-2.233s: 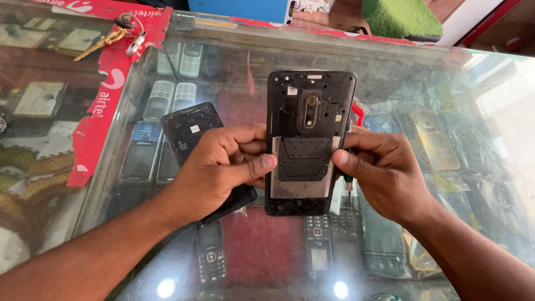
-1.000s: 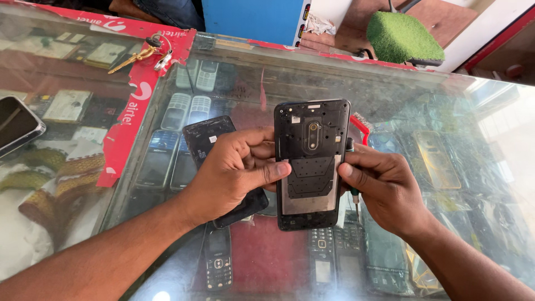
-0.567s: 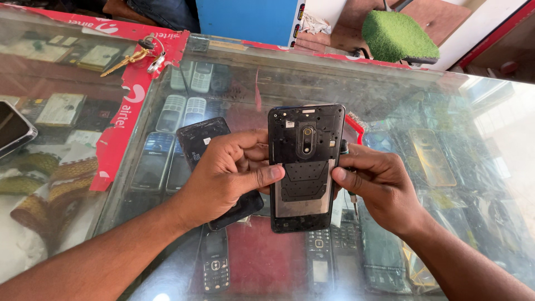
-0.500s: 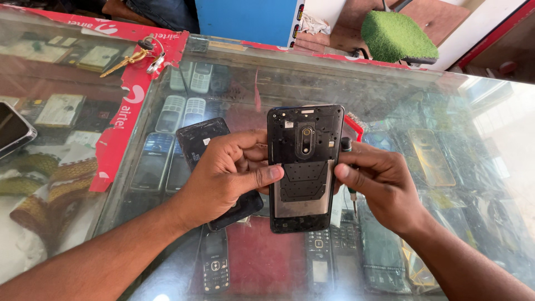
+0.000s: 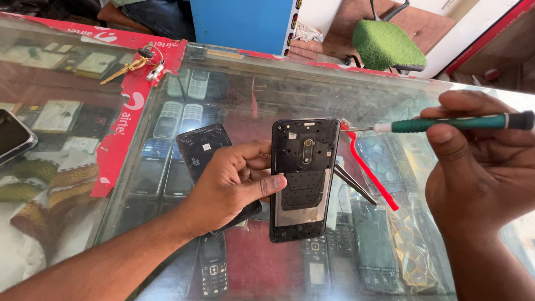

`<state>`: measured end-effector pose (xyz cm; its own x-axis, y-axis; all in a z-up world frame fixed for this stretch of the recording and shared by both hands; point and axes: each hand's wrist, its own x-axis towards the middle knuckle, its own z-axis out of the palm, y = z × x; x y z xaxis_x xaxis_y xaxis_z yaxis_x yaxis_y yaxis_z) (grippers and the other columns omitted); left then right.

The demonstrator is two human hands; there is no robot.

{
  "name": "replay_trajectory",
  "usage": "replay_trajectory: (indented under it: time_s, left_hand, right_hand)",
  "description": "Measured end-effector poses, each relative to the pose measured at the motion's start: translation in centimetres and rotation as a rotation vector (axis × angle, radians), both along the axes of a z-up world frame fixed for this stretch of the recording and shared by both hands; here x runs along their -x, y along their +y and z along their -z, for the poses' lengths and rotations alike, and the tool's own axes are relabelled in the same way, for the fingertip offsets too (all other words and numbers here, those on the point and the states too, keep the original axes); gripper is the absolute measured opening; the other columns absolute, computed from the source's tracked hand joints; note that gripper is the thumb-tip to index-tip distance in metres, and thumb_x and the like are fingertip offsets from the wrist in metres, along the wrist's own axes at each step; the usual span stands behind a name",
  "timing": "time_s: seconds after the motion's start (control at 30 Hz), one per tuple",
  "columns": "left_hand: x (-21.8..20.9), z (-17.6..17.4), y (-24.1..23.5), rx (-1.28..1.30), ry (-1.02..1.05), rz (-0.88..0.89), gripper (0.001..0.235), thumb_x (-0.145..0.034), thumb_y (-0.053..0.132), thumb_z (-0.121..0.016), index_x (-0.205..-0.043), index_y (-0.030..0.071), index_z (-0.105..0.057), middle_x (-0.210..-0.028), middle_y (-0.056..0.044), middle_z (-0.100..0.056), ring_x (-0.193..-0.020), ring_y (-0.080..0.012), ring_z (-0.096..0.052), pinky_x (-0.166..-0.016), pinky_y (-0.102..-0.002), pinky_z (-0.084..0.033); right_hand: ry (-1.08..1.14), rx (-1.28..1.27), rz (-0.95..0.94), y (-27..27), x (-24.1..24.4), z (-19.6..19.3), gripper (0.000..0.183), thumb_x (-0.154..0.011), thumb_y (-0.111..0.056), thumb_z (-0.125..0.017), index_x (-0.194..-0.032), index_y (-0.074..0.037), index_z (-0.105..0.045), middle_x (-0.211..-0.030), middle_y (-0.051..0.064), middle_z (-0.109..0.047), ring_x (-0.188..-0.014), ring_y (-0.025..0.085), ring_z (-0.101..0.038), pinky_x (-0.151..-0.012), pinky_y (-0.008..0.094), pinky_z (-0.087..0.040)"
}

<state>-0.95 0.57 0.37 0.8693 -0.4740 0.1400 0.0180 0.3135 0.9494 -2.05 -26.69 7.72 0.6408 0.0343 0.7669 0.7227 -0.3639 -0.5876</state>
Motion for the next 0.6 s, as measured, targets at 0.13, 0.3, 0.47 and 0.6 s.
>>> replay_trajectory:
  time_s: [0.13, 0.3, 0.47, 0.6]
  left_hand:
    - [0.2, -0.1, -0.1, 0.005, -0.027, -0.001, 0.041, -0.097, 0.001, -0.068, -0.137, -0.002, -0.061, -0.119, -0.010, -0.075, -0.097, -0.0092, -0.070, -0.081, -0.023, -0.059]
    - [0.4, -0.1, -0.1, 0.008, -0.091, 0.010, 0.042, -0.098, -0.002, -0.065, -0.140, -0.002, -0.057, -0.123, -0.009, -0.073, -0.102, -0.0081, -0.070, -0.086, -0.022, -0.059]
    - [1.0, 0.0, -0.5, -0.032, -0.107, 0.014, 0.044, -0.099, -0.003, -0.064, -0.142, -0.001, -0.053, -0.115, -0.010, -0.073, -0.089, -0.0094, -0.066, -0.069, -0.023, -0.056]
    - [1.4, -0.2, -1.0, -0.040, -0.113, 0.034, 0.045, -0.099, -0.002, -0.064, -0.140, 0.001, -0.047, -0.115, -0.010, -0.073, -0.102, -0.0098, -0.070, -0.078, -0.024, -0.060]
  right_hand:
    - [0.012, 0.064, 0.016, 0.4, 0.3, 0.7, 0.025, -0.110, 0.000, -0.069, -0.132, 0.003, -0.058, -0.114, 0.016, -0.070, -0.092, 0.018, -0.064, -0.083, 0.024, -0.053]
    - [0.037, 0.118, 0.068, -0.6, 1.2, 2.6, 0.019, -0.113, -0.002, -0.067, -0.128, 0.004, -0.058, -0.114, 0.017, -0.070, -0.098, 0.021, -0.068, -0.089, 0.025, -0.056]
    - [0.046, 0.160, 0.141, -2.1, 3.2, 3.4, 0.016, -0.116, -0.004, -0.066, -0.125, 0.006, -0.057, -0.114, 0.017, -0.070, -0.104, 0.023, -0.071, -0.095, 0.026, -0.058]
    - [0.043, 0.164, 0.168, -2.0, 4.2, 3.6, 0.015, -0.118, -0.005, -0.065, -0.122, 0.007, -0.057, -0.114, 0.018, -0.070, -0.109, 0.024, -0.074, -0.100, 0.027, -0.061]
